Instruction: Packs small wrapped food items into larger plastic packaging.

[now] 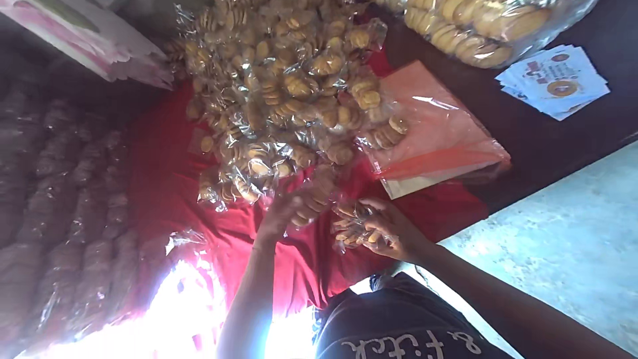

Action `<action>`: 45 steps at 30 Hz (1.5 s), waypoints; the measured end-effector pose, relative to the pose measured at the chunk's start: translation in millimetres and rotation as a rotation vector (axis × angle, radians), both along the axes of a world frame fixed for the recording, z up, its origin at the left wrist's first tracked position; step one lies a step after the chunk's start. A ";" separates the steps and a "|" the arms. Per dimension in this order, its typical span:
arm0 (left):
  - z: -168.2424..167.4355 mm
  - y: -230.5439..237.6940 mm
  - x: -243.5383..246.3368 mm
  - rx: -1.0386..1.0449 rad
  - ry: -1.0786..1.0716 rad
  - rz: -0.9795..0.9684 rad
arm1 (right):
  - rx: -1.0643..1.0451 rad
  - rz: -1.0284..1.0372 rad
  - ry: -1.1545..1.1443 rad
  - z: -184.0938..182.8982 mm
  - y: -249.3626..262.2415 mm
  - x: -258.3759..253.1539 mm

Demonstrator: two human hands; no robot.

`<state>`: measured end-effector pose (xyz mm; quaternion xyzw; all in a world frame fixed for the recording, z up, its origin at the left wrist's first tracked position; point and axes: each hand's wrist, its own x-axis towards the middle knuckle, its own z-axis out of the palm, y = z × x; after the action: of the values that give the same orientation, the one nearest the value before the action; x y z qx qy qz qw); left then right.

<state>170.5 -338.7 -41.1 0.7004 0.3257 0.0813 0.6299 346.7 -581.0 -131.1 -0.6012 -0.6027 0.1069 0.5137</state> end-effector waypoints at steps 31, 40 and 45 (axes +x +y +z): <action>64.5 -31.4 40.8 0.043 -0.285 -0.135 | 0.044 -0.068 0.253 8.1 -32.6 -20.7; 64.6 -19.1 -242.7 0.925 0.276 -0.085 | -0.134 0.018 0.761 70.8 72.6 -136.5; 19.1 8.5 -289.8 1.050 0.003 -0.303 | -0.137 0.089 0.308 55.3 168.8 -219.7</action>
<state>-119.4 -330.2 -22.0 0.9600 0.1375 0.1405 0.1995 127.1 -412.3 -75.8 -0.5842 -0.5342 0.2611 0.5524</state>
